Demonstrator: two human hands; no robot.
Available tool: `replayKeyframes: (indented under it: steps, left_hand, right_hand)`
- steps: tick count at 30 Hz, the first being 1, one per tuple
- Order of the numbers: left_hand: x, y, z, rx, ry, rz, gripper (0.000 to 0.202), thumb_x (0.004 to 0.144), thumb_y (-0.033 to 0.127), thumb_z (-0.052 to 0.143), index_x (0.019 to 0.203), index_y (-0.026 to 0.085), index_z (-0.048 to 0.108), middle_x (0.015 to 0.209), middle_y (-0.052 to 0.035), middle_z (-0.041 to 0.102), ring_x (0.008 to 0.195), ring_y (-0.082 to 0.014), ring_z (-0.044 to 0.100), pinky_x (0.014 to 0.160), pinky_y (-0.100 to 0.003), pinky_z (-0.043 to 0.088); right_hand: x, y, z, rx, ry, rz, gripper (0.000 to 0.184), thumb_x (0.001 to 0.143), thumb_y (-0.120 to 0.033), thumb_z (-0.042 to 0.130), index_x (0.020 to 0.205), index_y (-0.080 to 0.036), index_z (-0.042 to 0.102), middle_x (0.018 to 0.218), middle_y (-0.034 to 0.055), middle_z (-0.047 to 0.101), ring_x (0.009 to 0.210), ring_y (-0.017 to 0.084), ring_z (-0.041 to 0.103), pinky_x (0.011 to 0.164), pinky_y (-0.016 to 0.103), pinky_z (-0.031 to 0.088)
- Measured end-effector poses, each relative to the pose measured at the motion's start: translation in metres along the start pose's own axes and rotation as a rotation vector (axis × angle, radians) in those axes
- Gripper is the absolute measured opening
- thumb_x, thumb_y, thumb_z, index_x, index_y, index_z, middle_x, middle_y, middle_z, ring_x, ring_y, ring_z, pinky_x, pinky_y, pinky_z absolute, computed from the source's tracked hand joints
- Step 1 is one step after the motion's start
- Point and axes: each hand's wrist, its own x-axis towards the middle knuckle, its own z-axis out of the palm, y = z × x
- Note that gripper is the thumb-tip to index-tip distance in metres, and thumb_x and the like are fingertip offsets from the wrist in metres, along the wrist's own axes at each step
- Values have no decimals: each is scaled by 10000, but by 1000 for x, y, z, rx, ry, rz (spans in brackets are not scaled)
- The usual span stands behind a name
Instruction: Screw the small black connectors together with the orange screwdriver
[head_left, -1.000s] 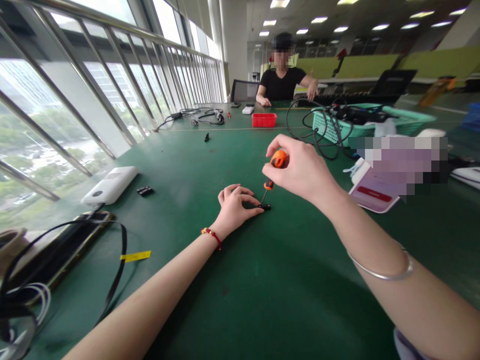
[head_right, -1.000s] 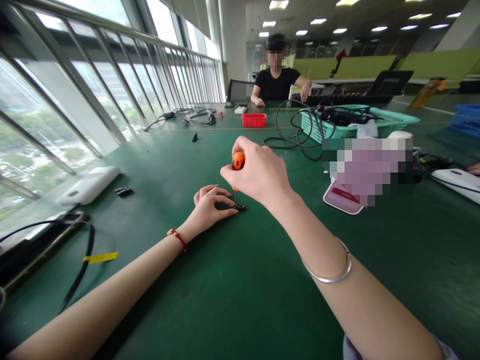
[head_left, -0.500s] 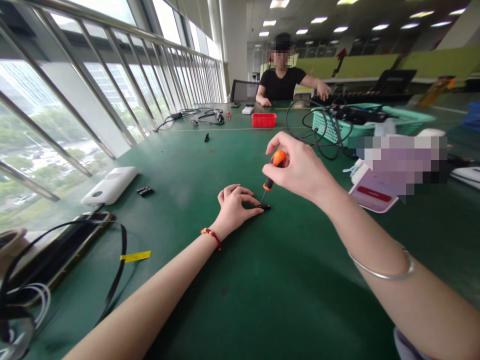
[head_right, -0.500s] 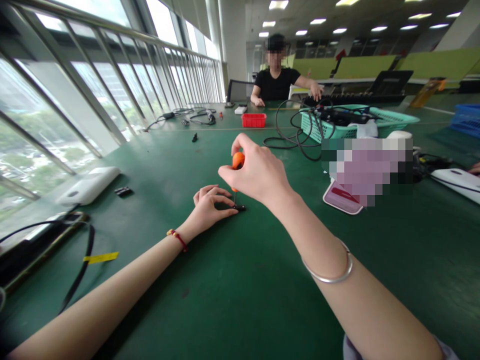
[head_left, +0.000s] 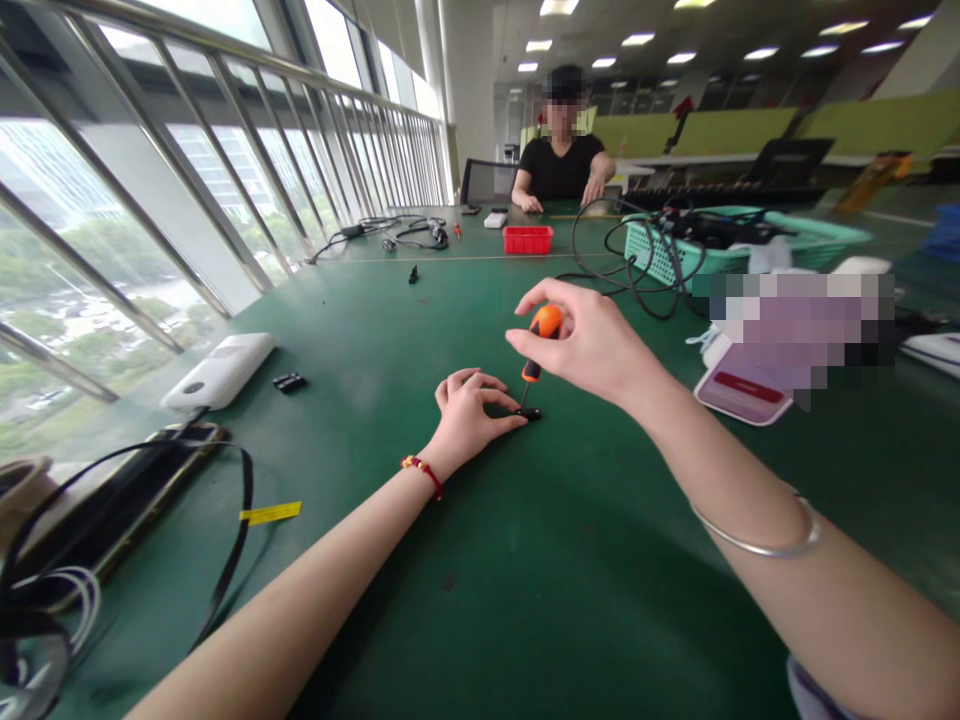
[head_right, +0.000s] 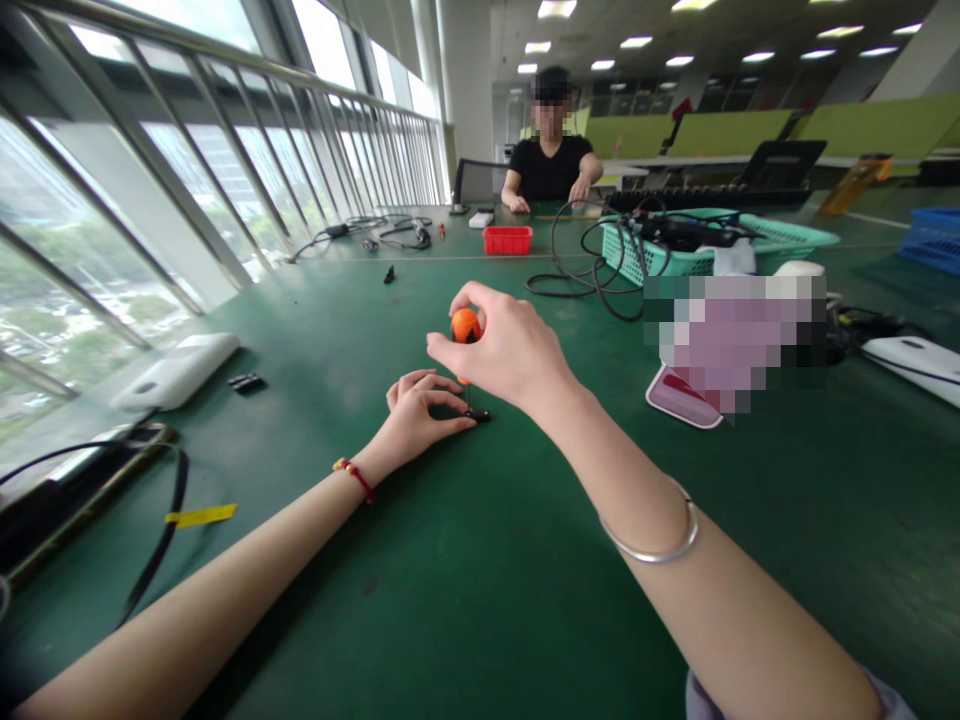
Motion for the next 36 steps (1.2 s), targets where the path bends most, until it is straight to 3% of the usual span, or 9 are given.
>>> replayKeyframes:
  steps: [4,7,11,17,24,30,36]
  left_hand:
    - [1,0,0,-7,0,-3,142,661,389,784,743,286,733,1111,14,653,1276,-290,345,1104,-503,187]
    - [0,0,1,-9,2,3,147,658,392,785,743,284,733,1109,14,654,1275,-289,350,1105,-505,185]
    - [0,0,0,-7,2,7,145,661,397,780,735,283,732,1098,13,656,1270,-296,351,1106,-505,189]
    - [0,0,0,-7,-4,2,137,664,398,776,739,291,733,1099,11,652,1267,-299,344,1106,-509,184]
    - [0,-1,1,-2,-1,12,153,663,411,775,748,290,736,1100,11,647,1260,-297,348,1103,-504,195]
    - [0,0,0,-7,0,9,150,668,402,776,754,286,733,1110,13,651,1270,-288,343,1101,-509,180]
    - [-1,1,0,-8,-3,3,147,663,404,777,741,288,732,1101,14,655,1270,-291,349,1103,-499,185]
  right_hand:
    - [-2,-1,4,-79,46,36,388,720,-594,552,696,-213,617,565,-7,530,565,137,456,539,257,298]
    - [-2,-1,6,-59,62,52,293,740,-483,549,655,-209,609,588,-2,558,575,135,473,546,258,305]
    - [0,-1,5,15,32,21,103,661,-299,577,718,-213,575,622,-26,552,558,116,462,547,247,315]
    - [-2,-1,8,-56,92,51,352,703,-554,573,634,-215,505,566,-20,501,531,121,439,520,256,283]
    - [-3,-1,11,-122,148,50,271,707,-466,589,629,-217,517,581,-21,532,542,122,447,512,244,277]
    - [-2,0,12,-94,163,65,349,670,-564,616,699,-219,568,581,-23,522,558,127,463,522,237,289]
    - [-1,2,10,-20,123,33,156,675,-343,603,769,-220,582,620,-29,546,553,118,466,531,235,311]
